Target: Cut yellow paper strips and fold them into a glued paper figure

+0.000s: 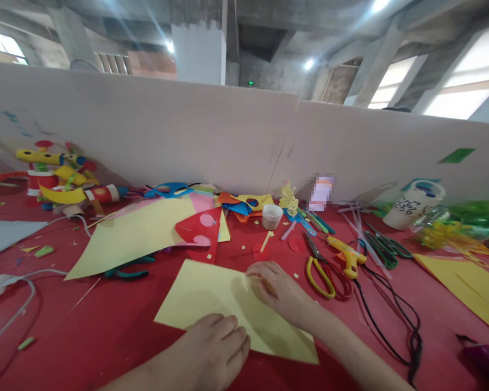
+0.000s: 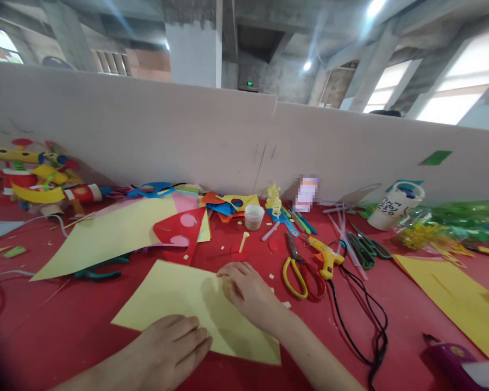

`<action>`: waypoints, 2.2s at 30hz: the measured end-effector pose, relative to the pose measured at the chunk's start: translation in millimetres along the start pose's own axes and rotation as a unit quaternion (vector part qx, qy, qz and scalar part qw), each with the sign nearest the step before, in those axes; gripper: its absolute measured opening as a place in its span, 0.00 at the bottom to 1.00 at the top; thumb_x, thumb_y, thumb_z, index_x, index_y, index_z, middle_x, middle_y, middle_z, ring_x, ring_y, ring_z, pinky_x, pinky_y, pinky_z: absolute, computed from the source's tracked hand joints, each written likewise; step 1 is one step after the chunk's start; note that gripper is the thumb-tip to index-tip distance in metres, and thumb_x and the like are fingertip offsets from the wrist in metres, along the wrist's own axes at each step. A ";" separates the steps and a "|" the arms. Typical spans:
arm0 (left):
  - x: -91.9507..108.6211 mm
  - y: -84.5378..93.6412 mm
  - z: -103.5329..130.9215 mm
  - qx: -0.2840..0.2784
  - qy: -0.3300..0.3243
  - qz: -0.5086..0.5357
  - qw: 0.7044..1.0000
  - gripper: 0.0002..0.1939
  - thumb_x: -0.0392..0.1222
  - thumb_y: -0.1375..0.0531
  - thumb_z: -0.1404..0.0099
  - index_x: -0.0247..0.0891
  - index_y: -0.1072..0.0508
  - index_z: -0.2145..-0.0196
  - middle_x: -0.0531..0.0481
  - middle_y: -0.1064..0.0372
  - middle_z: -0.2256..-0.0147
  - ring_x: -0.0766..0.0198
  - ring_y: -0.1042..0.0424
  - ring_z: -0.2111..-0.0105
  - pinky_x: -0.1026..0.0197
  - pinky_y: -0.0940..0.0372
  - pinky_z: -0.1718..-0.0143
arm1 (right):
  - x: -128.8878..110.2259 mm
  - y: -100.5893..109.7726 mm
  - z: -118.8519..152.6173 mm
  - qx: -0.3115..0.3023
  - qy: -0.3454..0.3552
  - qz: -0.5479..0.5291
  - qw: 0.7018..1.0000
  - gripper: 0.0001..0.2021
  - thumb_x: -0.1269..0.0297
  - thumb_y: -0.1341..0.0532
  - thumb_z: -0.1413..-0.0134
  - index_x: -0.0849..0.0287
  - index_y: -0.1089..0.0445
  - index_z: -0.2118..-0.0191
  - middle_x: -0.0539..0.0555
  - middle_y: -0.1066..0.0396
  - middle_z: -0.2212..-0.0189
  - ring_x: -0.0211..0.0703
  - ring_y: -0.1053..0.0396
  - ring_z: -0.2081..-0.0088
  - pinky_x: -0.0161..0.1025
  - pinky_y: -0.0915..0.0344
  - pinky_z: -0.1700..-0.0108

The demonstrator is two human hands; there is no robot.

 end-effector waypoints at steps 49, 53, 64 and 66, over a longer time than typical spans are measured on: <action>-97.5 -20.9 24.0 -0.221 0.355 0.296 0.859 0.09 0.42 0.49 0.46 0.37 0.32 0.77 0.51 0.34 0.76 0.64 0.36 0.74 0.65 0.48 0.75 | 51.5 14.0 -0.4 -0.004 -0.135 0.117 0.984 0.09 0.61 0.37 0.54 0.60 0.32 0.77 0.51 0.34 0.75 0.40 0.35 0.71 0.34 0.40 0.69; -96.3 -19.5 23.9 -0.238 0.339 0.300 0.859 0.08 0.41 0.49 0.46 0.38 0.34 0.78 0.53 0.37 0.78 0.65 0.39 0.76 0.65 0.50 0.76 | 50.7 12.8 -1.1 -0.005 -0.136 0.135 0.981 0.09 0.61 0.37 0.54 0.60 0.33 0.76 0.51 0.34 0.75 0.40 0.36 0.71 0.35 0.40 0.69; -94.7 -13.8 26.1 -0.258 0.356 0.205 0.875 0.06 0.39 0.49 0.45 0.38 0.37 0.77 0.51 0.36 0.75 0.61 0.36 0.73 0.62 0.47 0.73 | 49.7 10.6 0.0 -0.004 -0.106 0.167 0.980 0.10 0.62 0.37 0.52 0.59 0.37 0.75 0.51 0.36 0.75 0.41 0.38 0.70 0.36 0.41 0.68; -92.3 -11.4 24.3 -0.233 0.345 0.214 0.884 0.05 0.37 0.48 0.46 0.38 0.35 0.70 0.50 0.35 0.70 0.60 0.35 0.69 0.61 0.43 0.69 | 48.9 10.4 0.1 -0.006 -0.105 0.171 0.980 0.09 0.61 0.38 0.51 0.59 0.37 0.75 0.51 0.36 0.74 0.41 0.38 0.69 0.36 0.41 0.68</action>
Point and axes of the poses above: each hand's wrist, its own z-axis away from the middle knuckle, its own y-axis out of the back of the hand, x = y × z, the point moved 6 cm from there along -z, towards the middle knuckle
